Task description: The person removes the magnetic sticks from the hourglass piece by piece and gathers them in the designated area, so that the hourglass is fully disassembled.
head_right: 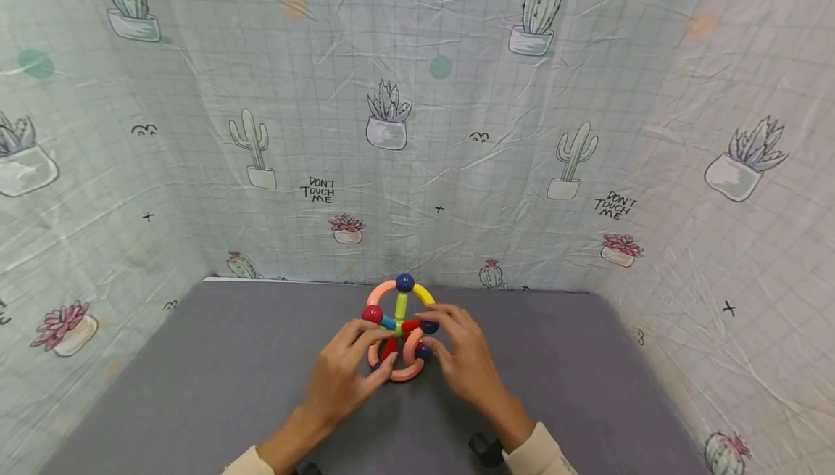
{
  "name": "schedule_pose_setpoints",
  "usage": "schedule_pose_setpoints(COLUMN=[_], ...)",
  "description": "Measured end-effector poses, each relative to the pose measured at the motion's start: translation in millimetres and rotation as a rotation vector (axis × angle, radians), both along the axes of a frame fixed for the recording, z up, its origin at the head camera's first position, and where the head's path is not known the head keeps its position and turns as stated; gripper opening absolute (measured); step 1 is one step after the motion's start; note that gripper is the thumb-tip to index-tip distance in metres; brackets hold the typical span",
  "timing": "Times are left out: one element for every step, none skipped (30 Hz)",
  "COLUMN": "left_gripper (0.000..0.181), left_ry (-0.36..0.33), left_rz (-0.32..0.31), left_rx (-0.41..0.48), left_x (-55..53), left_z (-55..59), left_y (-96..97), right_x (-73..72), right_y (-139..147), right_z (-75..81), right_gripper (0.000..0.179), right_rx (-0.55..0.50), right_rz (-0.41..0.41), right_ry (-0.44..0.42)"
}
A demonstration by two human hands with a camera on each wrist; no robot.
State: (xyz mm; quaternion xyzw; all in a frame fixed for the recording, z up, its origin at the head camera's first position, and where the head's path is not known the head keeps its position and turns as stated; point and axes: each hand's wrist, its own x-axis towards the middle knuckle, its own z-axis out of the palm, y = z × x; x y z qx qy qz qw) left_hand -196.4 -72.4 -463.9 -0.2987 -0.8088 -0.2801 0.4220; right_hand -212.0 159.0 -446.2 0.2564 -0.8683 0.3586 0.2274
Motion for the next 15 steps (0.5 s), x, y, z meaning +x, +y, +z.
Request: schedule_pose_setpoints(left_gripper=[0.038, 0.038, 0.039, 0.040, 0.041, 0.042, 0.043, 0.044, 0.044, 0.044, 0.045, 0.045, 0.044, 0.044, 0.044], left_ry=[-0.036, -0.074, -0.109, -0.144, -0.175, -0.201, -0.219, -0.231, -0.235, -0.233, -0.228, -0.218, -0.209, -0.203, -0.195], left_rz=[-0.007, -0.017, -0.025, -0.032, -0.041, -0.049, -0.049, -0.051, -0.049, -0.044, -0.037, -0.027, -0.017, -0.009, -0.002], left_rx=[0.018, 0.037, 0.052, 0.064, 0.074, 0.080, 0.079, 0.075, 0.067, 0.057, 0.049, 0.041, 0.035, 0.033, 0.033], left_x=[0.5, 0.8, 0.8, 1.1, 1.2, 1.3, 1.3, 1.0, 0.6, 0.1, -0.7, -1.7, -2.7, -3.9, -4.8], left_z=[-1.5, -3.3, -5.1, -6.7, -8.1, -9.5, -10.6, -11.8, -12.7, -13.5, -14.5, -15.2, -15.9, -16.4, -16.7], left_y=[2.5, 4.9, 7.2, 9.4, 11.4, 13.3, 15.1, 16.7, 18.4, 19.8, 21.2, 22.4, 23.5, 24.4, 25.2], right_x=[0.3, 0.5, 0.7, 0.9, 0.9, 1.0, 0.9, 1.1, 1.3, 1.5, 1.6, 1.8, 2.0, 2.3, 2.4], right_y=[0.5, 0.8, 1.1, 1.3, 1.3, 1.2, 0.9, 0.6, 0.2, -0.3, -0.9, -1.4, -1.9, -2.3, -2.7], right_z=[0.3, 0.5, 0.6, 0.5, 0.1, -0.3, -1.1, -1.4, -1.6, -1.8, -2.0, -2.0, -1.9, -1.3, -1.2], right_gripper=[0.043, 0.044, 0.044, 0.045, 0.045, 0.046, 0.047, 0.048, 0.048, 0.049, 0.049, 0.049, 0.049, 0.049, 0.049], right_rx=[0.000, 0.001, -0.001, -0.002, -0.005, -0.007, -0.010, -0.014, -0.019, -0.022, -0.027, -0.031, -0.036, -0.041, -0.043], right_rz=[0.001, 0.002, 0.004, 0.006, 0.008, 0.007, 0.008, 0.008, 0.010, 0.010, 0.014, 0.018, 0.022, 0.026, 0.027], right_ry=[-0.006, -0.011, -0.013, -0.012, -0.008, -0.003, 0.007, 0.016, 0.023, 0.031, 0.040, 0.049, 0.055, 0.059, 0.062])
